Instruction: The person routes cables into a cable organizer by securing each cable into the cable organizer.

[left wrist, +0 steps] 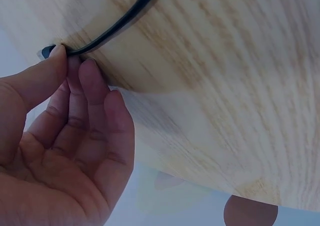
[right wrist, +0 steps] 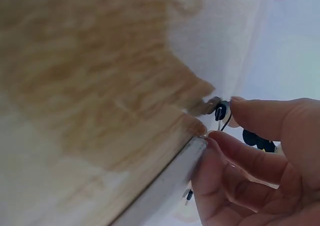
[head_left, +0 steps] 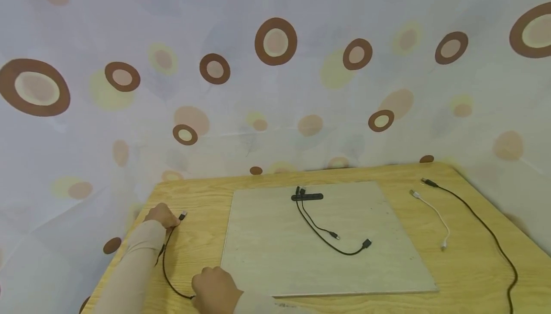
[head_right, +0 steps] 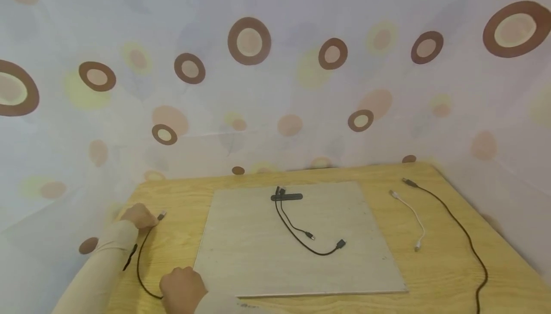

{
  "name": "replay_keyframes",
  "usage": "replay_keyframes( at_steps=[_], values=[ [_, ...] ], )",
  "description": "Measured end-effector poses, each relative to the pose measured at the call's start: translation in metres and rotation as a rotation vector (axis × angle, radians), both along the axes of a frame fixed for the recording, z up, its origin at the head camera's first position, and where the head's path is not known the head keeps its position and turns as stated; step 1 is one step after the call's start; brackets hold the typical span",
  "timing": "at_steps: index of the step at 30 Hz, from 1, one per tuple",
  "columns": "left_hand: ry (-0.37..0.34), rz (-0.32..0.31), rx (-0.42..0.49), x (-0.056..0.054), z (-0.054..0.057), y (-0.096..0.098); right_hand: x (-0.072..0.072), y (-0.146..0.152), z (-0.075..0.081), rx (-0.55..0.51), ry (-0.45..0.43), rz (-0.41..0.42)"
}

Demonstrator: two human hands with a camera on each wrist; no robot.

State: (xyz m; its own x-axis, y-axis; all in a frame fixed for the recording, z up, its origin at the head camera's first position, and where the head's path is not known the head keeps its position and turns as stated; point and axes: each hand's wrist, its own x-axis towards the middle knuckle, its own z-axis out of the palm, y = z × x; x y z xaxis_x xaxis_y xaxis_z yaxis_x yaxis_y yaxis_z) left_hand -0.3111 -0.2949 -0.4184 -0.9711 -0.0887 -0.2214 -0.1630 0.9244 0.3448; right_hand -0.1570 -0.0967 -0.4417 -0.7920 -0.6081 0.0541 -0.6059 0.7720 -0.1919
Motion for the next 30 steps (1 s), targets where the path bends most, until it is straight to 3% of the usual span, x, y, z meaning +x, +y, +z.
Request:
replay_keyframes(
  at_steps=[7, 16, 24, 30],
  values=[
    [-0.012, 0.008, 0.006, 0.002, -0.004, 0.001, 0.001, -0.001, -0.004, 0.031, -0.003, 0.002],
    [-0.002, -0.001, 0.018, 0.007, 0.010, 0.005, -0.005, 0.000, -0.006, 0.019, 0.024, 0.056],
    [0.033, -0.028, 0.048, 0.005, 0.008, 0.002, -0.007, 0.001, -0.009, 0.002, 0.068, 0.076],
    [0.052, -0.009, 0.085, 0.010, -0.001, 0.002, -0.005, -0.001, -0.009, -0.013, -0.042, 0.046]
  ],
)
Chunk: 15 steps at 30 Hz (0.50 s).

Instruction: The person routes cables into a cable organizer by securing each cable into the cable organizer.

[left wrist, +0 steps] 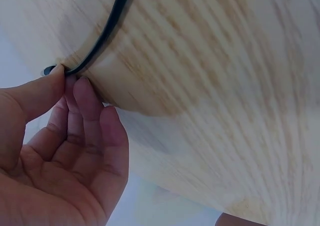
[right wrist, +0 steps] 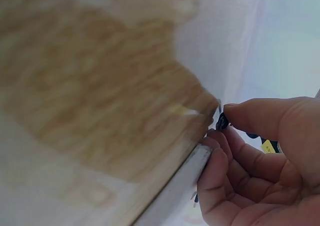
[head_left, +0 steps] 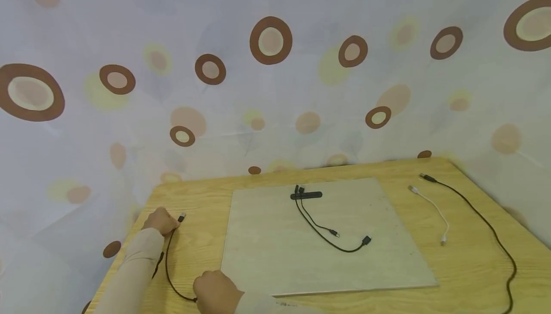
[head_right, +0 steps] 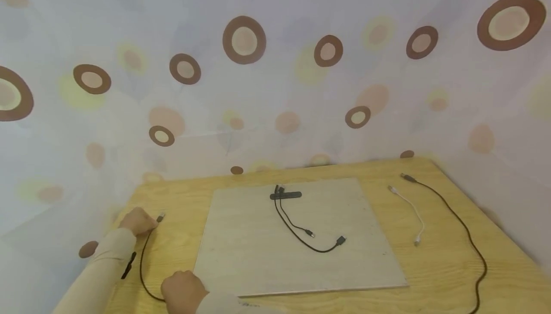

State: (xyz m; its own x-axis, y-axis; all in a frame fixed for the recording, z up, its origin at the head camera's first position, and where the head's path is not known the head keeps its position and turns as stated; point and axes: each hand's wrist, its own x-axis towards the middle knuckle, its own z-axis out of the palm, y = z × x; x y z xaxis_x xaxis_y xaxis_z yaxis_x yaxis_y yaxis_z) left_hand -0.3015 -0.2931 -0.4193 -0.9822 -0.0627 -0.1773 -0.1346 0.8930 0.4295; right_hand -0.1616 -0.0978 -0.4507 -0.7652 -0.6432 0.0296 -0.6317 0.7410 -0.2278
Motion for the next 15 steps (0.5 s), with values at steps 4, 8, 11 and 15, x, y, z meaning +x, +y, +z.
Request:
replay_keyframes(
  at_steps=[4, 8, 11, 15],
  values=[
    [0.015, 0.011, -0.009, 0.002, -0.003, -0.001, 0.002, 0.000, 0.002, -0.009, -0.016, 0.002],
    [-0.001, 0.002, -0.021, 0.001, -0.001, 0.002, 0.002, 0.004, 0.004, -0.044, -0.049, 0.008],
    [-0.019, -0.005, -0.032, 0.000, 0.001, 0.003, 0.003, 0.008, 0.005, -0.076, -0.080, 0.018],
    [-0.028, -0.025, -0.010, -0.001, 0.001, 0.003, 0.005, 0.015, 0.007, -0.165, -0.129, 0.048]
  ],
)
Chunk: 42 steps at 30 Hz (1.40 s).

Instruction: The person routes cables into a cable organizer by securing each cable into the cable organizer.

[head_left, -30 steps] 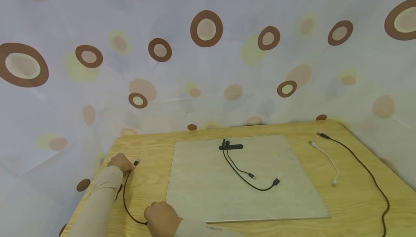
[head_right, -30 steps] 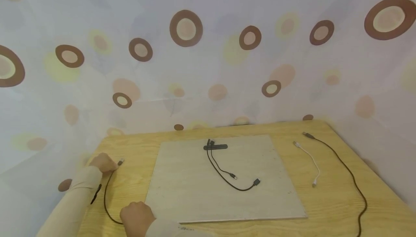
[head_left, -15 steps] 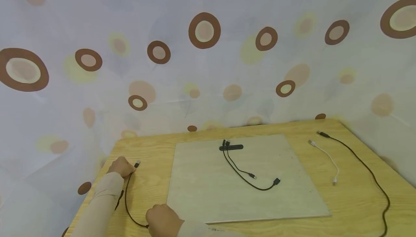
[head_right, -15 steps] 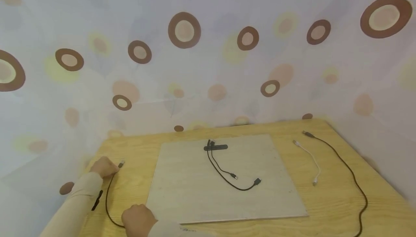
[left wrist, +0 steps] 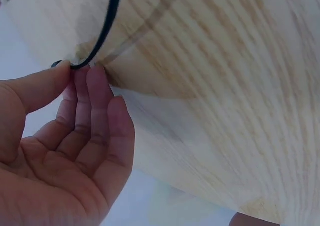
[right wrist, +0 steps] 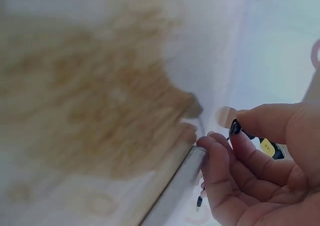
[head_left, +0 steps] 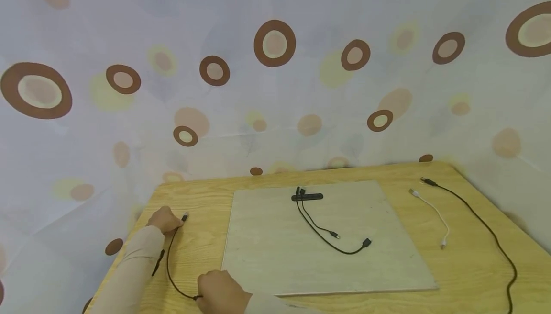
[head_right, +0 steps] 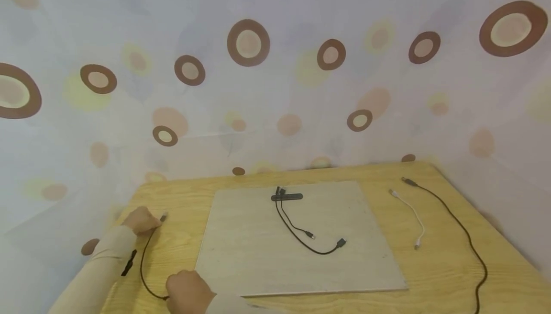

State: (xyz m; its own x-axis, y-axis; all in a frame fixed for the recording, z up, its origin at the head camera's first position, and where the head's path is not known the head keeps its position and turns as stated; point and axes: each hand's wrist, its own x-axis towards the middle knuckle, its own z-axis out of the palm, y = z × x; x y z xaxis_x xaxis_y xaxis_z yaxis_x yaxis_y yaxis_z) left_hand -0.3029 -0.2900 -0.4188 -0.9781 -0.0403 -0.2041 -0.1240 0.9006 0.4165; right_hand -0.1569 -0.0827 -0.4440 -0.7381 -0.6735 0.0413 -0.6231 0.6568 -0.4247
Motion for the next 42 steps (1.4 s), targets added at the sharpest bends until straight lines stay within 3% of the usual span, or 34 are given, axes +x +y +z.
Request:
replay_keyframes(
  at_steps=[5, 9, 20, 27, 35, 42],
  values=[
    [-0.029, -0.024, 0.152, -0.002, 0.000, 0.003, 0.003, 0.008, 0.004, -0.100, -0.077, -0.014],
    [-0.058, -0.060, 0.259, -0.001, 0.007, 0.009, 0.005, 0.012, 0.011, -0.130, -0.109, -0.044],
    [-0.046, -0.213, 0.320, 0.000, 0.033, 0.047, 0.006, 0.046, 0.017, -0.302, -0.169, -0.049],
    [-0.034, -0.229, 0.339, 0.000, 0.036, 0.061, 0.005, 0.073, 0.017, -0.455, -0.280, -0.116],
    [-0.030, -0.227, 0.376, 0.004, 0.043, 0.080, 0.000, 0.104, 0.017, -0.639, -0.536, -0.182],
    [-0.004, -0.223, 0.437, 0.006, 0.044, 0.097, -0.006, 0.137, 0.018, -0.700, -0.611, -0.247]
  ],
)
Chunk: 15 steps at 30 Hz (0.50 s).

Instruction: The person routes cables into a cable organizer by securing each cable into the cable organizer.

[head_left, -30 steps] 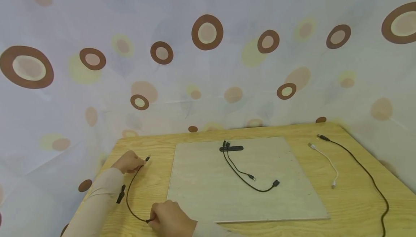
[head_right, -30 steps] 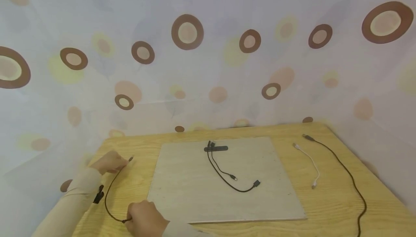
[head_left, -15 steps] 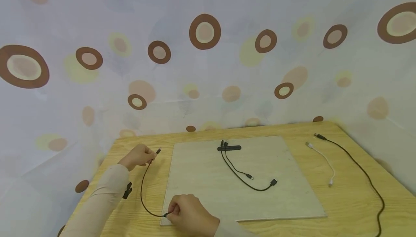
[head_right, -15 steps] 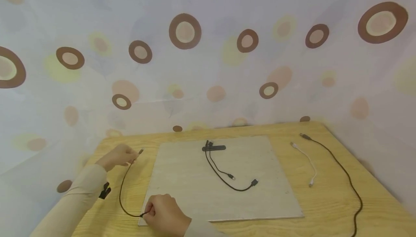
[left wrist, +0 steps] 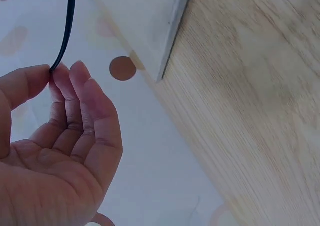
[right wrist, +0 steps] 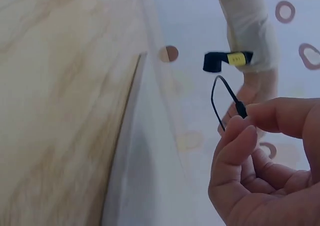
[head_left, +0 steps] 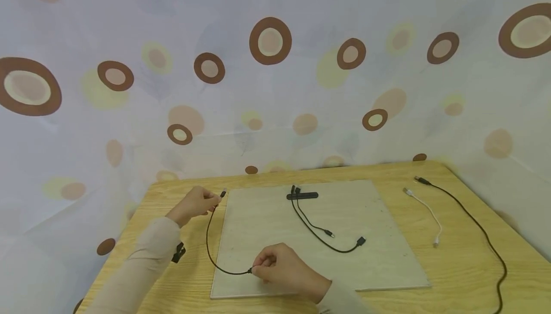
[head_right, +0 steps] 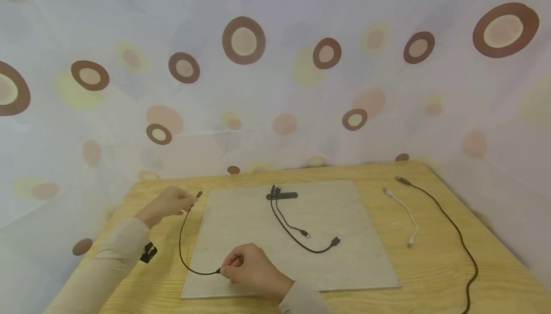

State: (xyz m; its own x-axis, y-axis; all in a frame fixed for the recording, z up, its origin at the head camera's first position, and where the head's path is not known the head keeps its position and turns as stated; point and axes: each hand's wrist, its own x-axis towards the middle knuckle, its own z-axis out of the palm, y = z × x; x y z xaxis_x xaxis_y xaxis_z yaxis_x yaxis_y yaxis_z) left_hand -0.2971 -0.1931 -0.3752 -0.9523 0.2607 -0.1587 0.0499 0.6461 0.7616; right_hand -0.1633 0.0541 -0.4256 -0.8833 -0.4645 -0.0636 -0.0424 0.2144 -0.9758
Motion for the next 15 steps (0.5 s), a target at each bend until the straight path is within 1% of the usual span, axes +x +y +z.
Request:
replay_keyframes(
  at_steps=[4, 7, 11, 15],
  values=[
    [0.007, 0.013, 0.047, 0.002, -0.002, 0.013, -0.002, 0.025, 0.004, 0.005, -0.025, -0.035],
    [0.014, 0.016, 0.073, 0.003, -0.002, 0.023, -0.002, 0.042, 0.006, 0.019, -0.048, -0.079],
    [0.016, 0.001, 0.123, 0.005, -0.001, 0.038, -0.001, 0.063, 0.007, 0.038, -0.062, -0.142],
    [0.017, -0.015, 0.168, 0.007, -0.001, 0.053, 0.002, 0.082, 0.004, 0.038, -0.060, -0.170]
  ],
)
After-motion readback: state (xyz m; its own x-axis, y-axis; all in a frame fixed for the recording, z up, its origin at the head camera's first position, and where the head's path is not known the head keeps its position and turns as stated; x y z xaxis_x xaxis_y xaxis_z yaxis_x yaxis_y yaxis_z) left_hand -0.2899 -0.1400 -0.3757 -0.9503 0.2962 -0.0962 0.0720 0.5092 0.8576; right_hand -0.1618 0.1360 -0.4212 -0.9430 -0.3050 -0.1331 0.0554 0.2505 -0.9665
